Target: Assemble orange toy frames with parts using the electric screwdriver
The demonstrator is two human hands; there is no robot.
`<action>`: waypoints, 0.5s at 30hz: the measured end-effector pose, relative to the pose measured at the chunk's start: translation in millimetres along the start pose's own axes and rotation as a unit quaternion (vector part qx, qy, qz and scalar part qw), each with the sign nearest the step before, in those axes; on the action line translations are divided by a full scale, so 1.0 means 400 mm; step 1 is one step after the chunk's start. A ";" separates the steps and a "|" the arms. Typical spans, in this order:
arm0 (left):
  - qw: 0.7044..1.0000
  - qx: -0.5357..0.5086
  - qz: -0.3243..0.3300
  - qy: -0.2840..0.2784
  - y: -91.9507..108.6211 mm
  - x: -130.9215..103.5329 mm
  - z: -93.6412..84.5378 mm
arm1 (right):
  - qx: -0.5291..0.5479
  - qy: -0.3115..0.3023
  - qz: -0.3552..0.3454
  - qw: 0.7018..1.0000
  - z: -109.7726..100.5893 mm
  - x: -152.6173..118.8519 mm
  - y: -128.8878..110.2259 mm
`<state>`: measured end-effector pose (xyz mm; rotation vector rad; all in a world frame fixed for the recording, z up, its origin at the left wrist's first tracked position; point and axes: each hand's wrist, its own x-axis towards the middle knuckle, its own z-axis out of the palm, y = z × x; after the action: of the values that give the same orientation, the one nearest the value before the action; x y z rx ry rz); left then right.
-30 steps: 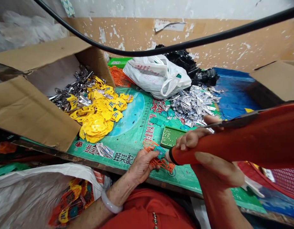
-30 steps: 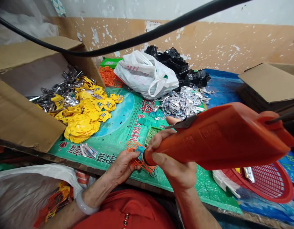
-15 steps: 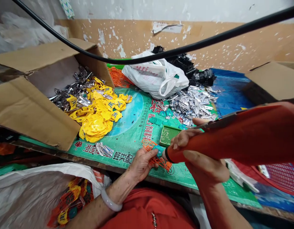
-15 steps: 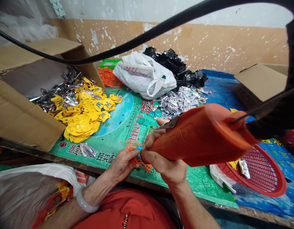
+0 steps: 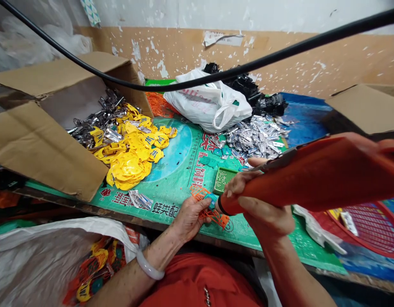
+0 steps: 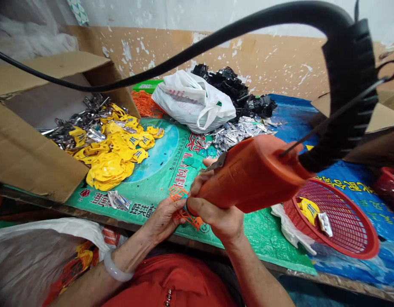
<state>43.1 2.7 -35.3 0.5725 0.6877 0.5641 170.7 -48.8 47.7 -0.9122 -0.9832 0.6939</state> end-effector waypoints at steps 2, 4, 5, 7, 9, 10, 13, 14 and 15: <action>1.000 0.002 0.002 -0.001 0.000 0.001 0.000 | -0.001 0.004 -0.001 1.000 0.000 -0.002 0.005; 1.000 0.007 0.006 0.000 0.000 0.002 0.001 | 0.000 0.005 0.002 1.000 0.001 -0.003 0.008; 1.000 0.011 0.008 0.000 -0.001 0.002 0.002 | 0.004 0.003 0.003 1.000 0.002 -0.003 0.007; 1.000 0.020 0.009 -0.002 0.000 -0.001 0.004 | 0.018 -0.003 0.009 1.000 0.008 -0.001 -0.002; 0.999 0.033 0.008 -0.003 0.007 -0.006 0.004 | 0.036 0.005 0.012 0.999 0.015 0.005 -0.022; 0.999 0.041 0.008 0.000 0.013 -0.010 0.003 | 0.044 0.016 0.010 0.999 0.019 0.010 -0.036; 0.997 0.067 0.017 0.013 0.051 -0.032 -0.009 | 0.041 0.069 -0.016 0.997 0.016 0.024 -0.077; 0.997 0.076 0.024 0.018 0.069 -0.041 -0.015 | 0.027 0.084 -0.029 0.996 0.008 0.027 -0.087; 0.996 0.082 0.035 0.023 0.088 -0.053 -0.022 | 0.007 0.098 -0.040 0.994 -0.002 0.029 -0.094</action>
<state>13.2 16.8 -9.3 0.7420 0.7638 0.5901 179.4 -56.7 85.3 -0.9066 -0.8344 0.5323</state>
